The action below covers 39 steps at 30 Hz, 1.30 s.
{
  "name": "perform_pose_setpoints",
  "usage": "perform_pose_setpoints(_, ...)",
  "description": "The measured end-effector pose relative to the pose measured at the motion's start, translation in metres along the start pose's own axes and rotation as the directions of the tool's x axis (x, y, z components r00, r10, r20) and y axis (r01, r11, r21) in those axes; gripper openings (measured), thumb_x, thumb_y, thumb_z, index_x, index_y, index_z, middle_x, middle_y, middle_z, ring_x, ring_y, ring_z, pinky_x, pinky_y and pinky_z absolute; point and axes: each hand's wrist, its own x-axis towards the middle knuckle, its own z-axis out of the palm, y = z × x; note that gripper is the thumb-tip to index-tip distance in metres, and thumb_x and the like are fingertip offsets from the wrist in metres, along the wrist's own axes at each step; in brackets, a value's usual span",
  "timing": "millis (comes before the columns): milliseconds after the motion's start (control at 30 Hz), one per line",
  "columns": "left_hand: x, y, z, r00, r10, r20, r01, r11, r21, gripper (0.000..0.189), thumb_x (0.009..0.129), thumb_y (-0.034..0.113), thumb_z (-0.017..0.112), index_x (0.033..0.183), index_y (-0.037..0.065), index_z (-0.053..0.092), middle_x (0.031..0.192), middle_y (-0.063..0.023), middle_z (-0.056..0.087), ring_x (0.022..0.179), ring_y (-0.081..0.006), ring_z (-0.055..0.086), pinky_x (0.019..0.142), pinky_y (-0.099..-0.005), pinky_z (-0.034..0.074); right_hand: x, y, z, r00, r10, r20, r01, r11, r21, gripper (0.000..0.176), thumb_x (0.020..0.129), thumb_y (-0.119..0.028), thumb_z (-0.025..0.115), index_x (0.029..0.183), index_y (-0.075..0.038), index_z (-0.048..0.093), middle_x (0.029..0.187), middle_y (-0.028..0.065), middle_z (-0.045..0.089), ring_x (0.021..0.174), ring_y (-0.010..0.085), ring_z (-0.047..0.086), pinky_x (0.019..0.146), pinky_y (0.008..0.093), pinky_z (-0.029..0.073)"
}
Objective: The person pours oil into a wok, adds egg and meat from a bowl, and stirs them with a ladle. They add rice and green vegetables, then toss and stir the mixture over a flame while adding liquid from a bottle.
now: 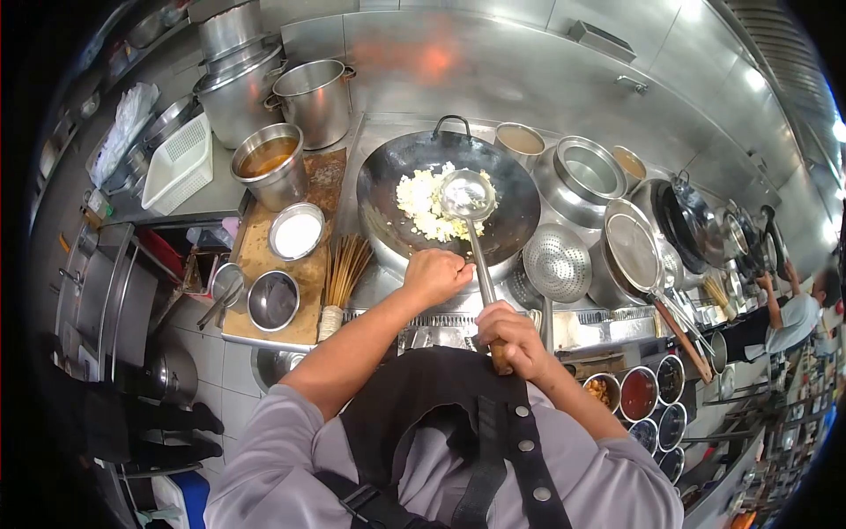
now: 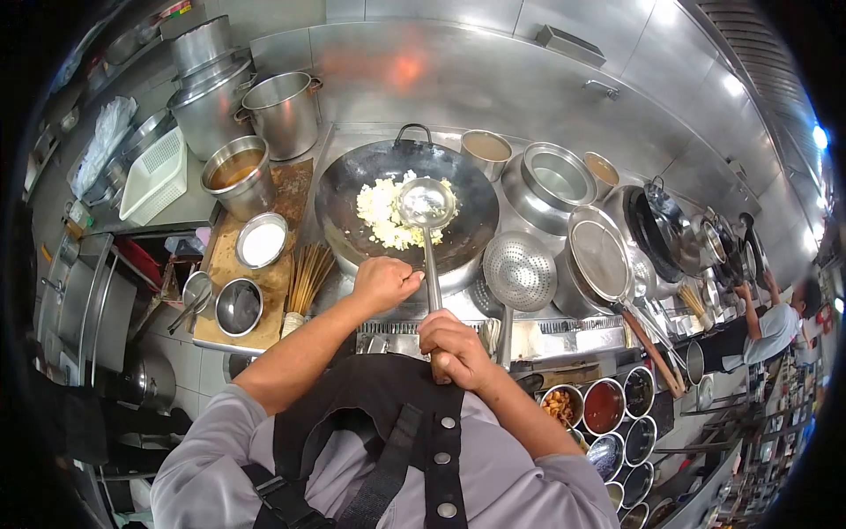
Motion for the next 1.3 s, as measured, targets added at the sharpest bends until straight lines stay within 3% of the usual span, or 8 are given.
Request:
perform_pose_setpoints(200, -0.002, -0.006, 0.000, 1.000, 0.001, -0.005, -0.001, 1.000, -0.029, 0.044, 0.089, 0.036, 0.066, 0.058, 0.006, 0.061, 0.061, -0.0145, 0.061, 0.061, -0.0371, 0.062, 0.057, -0.0503, 0.048, 0.152, -0.058, -0.124, 0.988, 0.113, 0.104, -0.152, 0.821, 0.551, 0.085, 0.095, -0.078, 0.033, 0.118, 0.001, 0.054, 0.113, 0.0172, 0.060, 0.098, 0.0262, 0.067, 0.070, 0.0379, 0.062)
perform_pose_setpoints(300, 0.003, -0.005, -0.001, 0.999, -0.003, 0.047, 0.003, 1.000, 0.019, 0.047, 0.090, 0.039, 0.065, 0.057, 0.005, 0.061, 0.061, -0.0143, 0.061, 0.061, -0.0369, 0.062, 0.057, -0.0499, 0.048, 0.237, -0.076, -0.160, 0.944, 0.288, -0.158, -0.294, 0.956, -0.018, 0.044, 0.097, -0.036, 0.064, 0.120, 0.000, 0.052, 0.094, 0.0155, 0.063, 0.076, 0.0243, 0.068, 0.064, 0.0401, 0.060)
perform_pose_setpoints(400, -0.008, -0.002, 0.010, 0.998, 0.015, 0.061, -0.017, 0.999, 0.036, 0.049, 0.091, 0.041, 0.064, 0.057, 0.006, 0.060, 0.060, -0.0140, 0.061, 0.061, -0.0365, 0.063, 0.057, -0.0494, 0.049, 0.265, -0.031, -0.161, 0.810, 0.302, -0.503, -0.331, 0.943, 0.033, 0.024, 0.095, -0.015, 0.062, 0.112, -0.001, 0.053, 0.079, 0.0092, 0.060, 0.063, 0.0218, 0.063, 0.058, 0.0386, 0.056)
perform_pose_setpoints(600, -0.040, 0.032, -0.034, 0.965, 0.083, 0.248, -0.076, 0.996, -0.040, 0.047, 0.092, 0.042, 0.063, 0.059, 0.008, 0.062, 0.063, -0.0137, 0.062, 0.061, -0.0370, 0.063, 0.057, -0.0494, 0.049, 0.223, -0.035, -0.123, 0.617, 0.086, -0.782, 0.211, 0.939, 0.270, 0.019, 0.089, -0.012, 0.070, 0.094, 0.000, 0.055, 0.067, 0.0044, 0.054, 0.048, 0.0146, 0.054, 0.045, 0.0314, 0.047)
perform_pose_setpoints(833, -0.070, 0.004, 0.027, 0.987, 0.017, 0.160, -0.041, 0.988, 0.148, 0.045, 0.091, 0.042, 0.060, 0.062, 0.009, 0.068, 0.065, -0.0129, 0.066, 0.062, -0.0341, 0.066, 0.057, -0.0483, 0.053, 0.251, 0.006, -0.124, 0.541, 0.106, -0.834, 0.019, 0.990, 0.138, 0.018, 0.089, -0.006, 0.070, 0.089, -0.004, 0.052, 0.062, 0.0028, 0.050, 0.044, 0.0124, 0.045, 0.046, 0.0308, 0.045)
perform_pose_setpoints(1000, -0.062, 0.025, -0.036, 0.977, 0.160, 0.140, -0.180, 0.974, 0.137, 0.044, 0.090, 0.043, 0.062, 0.063, 0.010, 0.066, 0.067, -0.0129, 0.064, 0.064, -0.0337, 0.065, 0.057, -0.0485, 0.051, 0.252, -0.083, -0.135, 0.621, -0.141, -0.771, 0.363, 0.924, 0.123, 0.018, 0.088, -0.010, 0.073, 0.088, -0.003, 0.056, 0.060, 0.0020, 0.051, 0.045, 0.0128, 0.050, 0.047, 0.0299, 0.045)
perform_pose_setpoints(1167, -0.025, -0.007, 0.010, 0.996, 0.085, -0.040, -0.083, 0.995, 0.050, 0.042, 0.092, 0.044, 0.061, 0.068, 0.009, 0.067, 0.069, -0.0128, 0.066, 0.065, -0.0352, 0.065, 0.059, -0.0501, 0.051, 0.251, 0.012, -0.089, 0.561, -0.052, -0.826, -0.054, 0.994, -0.100, 0.019, 0.087, -0.009, 0.075, 0.086, -0.004, 0.056, 0.062, 0.0029, 0.057, 0.045, 0.0125, 0.053, 0.045, 0.0277, 0.043)
perform_pose_setpoints(1300, -0.095, 0.020, -0.009, 0.974, 0.030, 0.224, -0.050, 0.995, 0.082, 0.042, 0.092, 0.044, 0.061, 0.069, 0.010, 0.068, 0.067, -0.0116, 0.066, 0.064, -0.0346, 0.066, 0.059, -0.0497, 0.052, 0.263, -0.020, -0.127, 0.541, -0.010, -0.841, 0.044, 0.999, 0.016, 0.021, 0.084, -0.015, 0.078, 0.084, -0.002, 0.060, 0.066, 0.0037, 0.062, 0.053, 0.0124, 0.058, 0.051, 0.0282, 0.046)
